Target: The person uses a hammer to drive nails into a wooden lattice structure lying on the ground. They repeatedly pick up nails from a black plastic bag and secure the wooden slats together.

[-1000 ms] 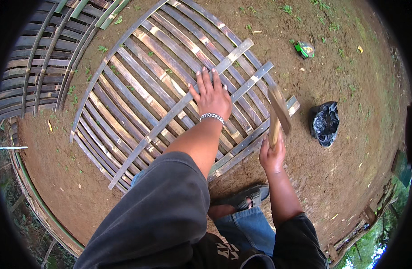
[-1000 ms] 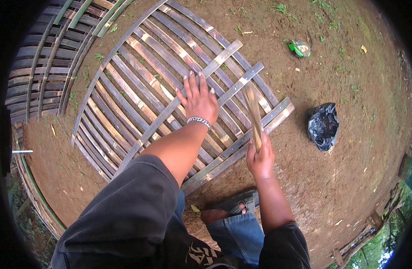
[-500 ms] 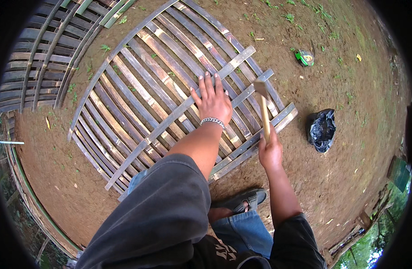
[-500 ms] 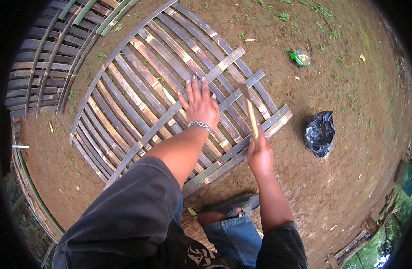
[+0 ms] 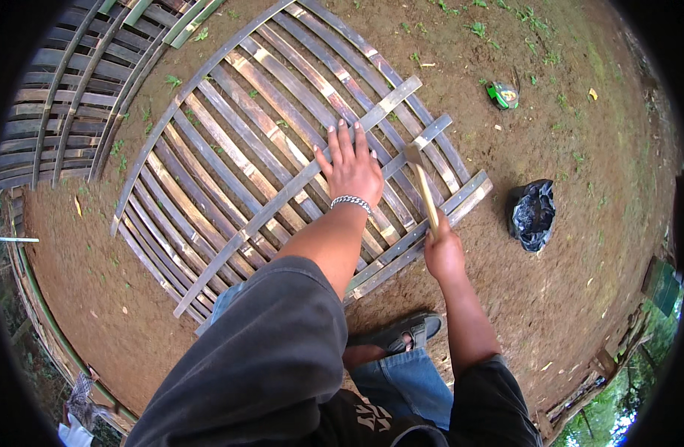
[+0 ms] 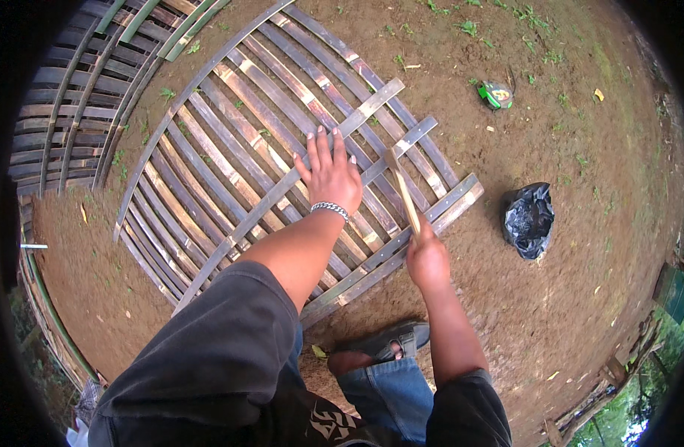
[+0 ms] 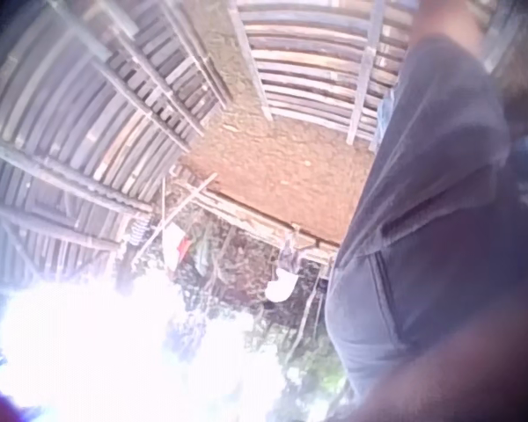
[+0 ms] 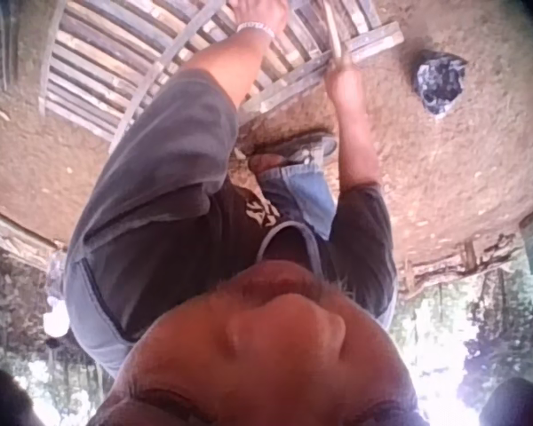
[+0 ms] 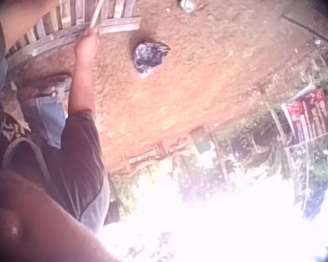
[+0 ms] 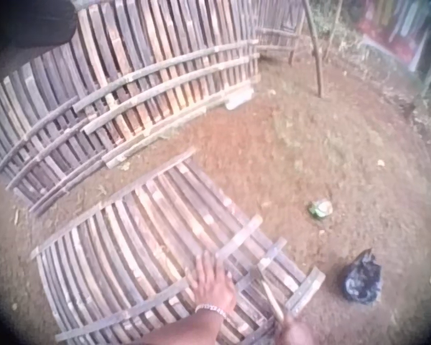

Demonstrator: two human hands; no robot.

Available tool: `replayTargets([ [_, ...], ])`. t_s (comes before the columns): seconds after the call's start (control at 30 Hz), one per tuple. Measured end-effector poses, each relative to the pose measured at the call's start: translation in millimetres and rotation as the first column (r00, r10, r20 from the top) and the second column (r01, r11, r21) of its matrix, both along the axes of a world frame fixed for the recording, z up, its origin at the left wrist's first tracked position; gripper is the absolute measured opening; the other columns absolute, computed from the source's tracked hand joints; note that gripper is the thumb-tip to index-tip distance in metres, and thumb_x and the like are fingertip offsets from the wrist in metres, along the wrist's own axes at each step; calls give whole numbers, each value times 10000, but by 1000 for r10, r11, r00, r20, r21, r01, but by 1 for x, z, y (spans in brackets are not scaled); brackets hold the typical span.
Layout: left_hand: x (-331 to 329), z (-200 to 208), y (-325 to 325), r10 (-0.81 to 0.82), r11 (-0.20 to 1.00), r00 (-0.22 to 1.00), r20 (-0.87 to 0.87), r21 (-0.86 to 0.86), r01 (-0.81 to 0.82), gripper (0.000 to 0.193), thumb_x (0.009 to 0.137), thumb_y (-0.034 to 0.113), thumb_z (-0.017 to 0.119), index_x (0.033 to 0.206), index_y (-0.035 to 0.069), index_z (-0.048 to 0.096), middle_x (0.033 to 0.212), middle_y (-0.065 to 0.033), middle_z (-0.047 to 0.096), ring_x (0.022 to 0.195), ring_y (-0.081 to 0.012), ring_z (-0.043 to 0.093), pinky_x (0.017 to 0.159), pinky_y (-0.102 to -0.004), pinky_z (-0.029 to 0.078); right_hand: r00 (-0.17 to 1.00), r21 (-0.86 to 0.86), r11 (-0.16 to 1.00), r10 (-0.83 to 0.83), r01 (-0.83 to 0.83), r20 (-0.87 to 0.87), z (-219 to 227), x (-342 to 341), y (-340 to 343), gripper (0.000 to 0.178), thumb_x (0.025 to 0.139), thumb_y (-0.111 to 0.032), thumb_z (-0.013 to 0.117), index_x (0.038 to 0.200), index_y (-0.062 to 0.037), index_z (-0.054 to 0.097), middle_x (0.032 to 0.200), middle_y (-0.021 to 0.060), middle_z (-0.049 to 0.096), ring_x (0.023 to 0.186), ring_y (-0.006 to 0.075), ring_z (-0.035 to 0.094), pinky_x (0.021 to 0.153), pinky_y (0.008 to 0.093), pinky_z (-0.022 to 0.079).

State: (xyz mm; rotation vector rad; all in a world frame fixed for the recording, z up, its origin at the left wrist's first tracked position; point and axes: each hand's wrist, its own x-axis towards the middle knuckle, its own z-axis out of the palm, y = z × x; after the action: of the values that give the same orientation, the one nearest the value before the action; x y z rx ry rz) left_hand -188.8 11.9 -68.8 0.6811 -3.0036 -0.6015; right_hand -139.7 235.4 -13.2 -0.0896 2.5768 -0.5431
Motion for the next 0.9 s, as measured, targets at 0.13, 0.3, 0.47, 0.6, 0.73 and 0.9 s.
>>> replayTargets([
  [0.13,3,2,0,-4,1000,1000,12,3,4,652,972,251,514,1574,75,337,1649,-187,237,1552,-362,156,1219,-633,56,979,-174,981,-112,81,-172,13,2,1,576,923,-85,648,1461,-164,458,1018,288,701,925,504,682,804,558,570],
  [0.3,-3,4,1,-7,1000,1000,-12,-7,7,627,990,270,491,1565,59,356,1648,-198,243,1552,-361,159,1223,-627,51,991,-36,997,-70,67,-114,52,54,80,551,923,-82,642,1447,-143,481,1045,290,693,957,500,672,822,544,566],
  [0.47,4,-12,0,-31,995,994,-106,-97,21,604,997,285,493,1537,31,396,1635,-213,279,1545,-370,185,1221,-629,53,996,53,997,-61,58,58,133,154,196,528,917,-70,627,1429,-114,504,1088,288,680,969,491,665,818,544,558],
  [0.6,13,14,46,-148,989,893,-425,-51,140,510,945,212,578,1428,56,532,1557,-214,400,1470,-382,328,1188,-625,162,904,180,896,-422,405,63,166,284,248,530,910,-69,633,1424,-116,512,1026,274,689,912,487,673,787,526,553],
  [0.73,-7,60,170,-469,648,588,-658,197,736,302,860,132,687,1160,100,694,1247,-128,631,1188,-342,560,1037,-521,385,605,34,606,-786,795,-125,105,389,239,510,921,-50,624,1411,-19,488,872,186,674,772,362,674,722,457,542],
  [0.9,-92,53,296,-725,385,389,-568,135,913,115,870,144,691,951,77,738,1043,-117,683,1021,-319,650,879,-452,523,284,-146,267,-952,953,117,79,382,211,393,947,-15,586,1329,-39,493,707,21,542,554,134,516,513,310,445],
])
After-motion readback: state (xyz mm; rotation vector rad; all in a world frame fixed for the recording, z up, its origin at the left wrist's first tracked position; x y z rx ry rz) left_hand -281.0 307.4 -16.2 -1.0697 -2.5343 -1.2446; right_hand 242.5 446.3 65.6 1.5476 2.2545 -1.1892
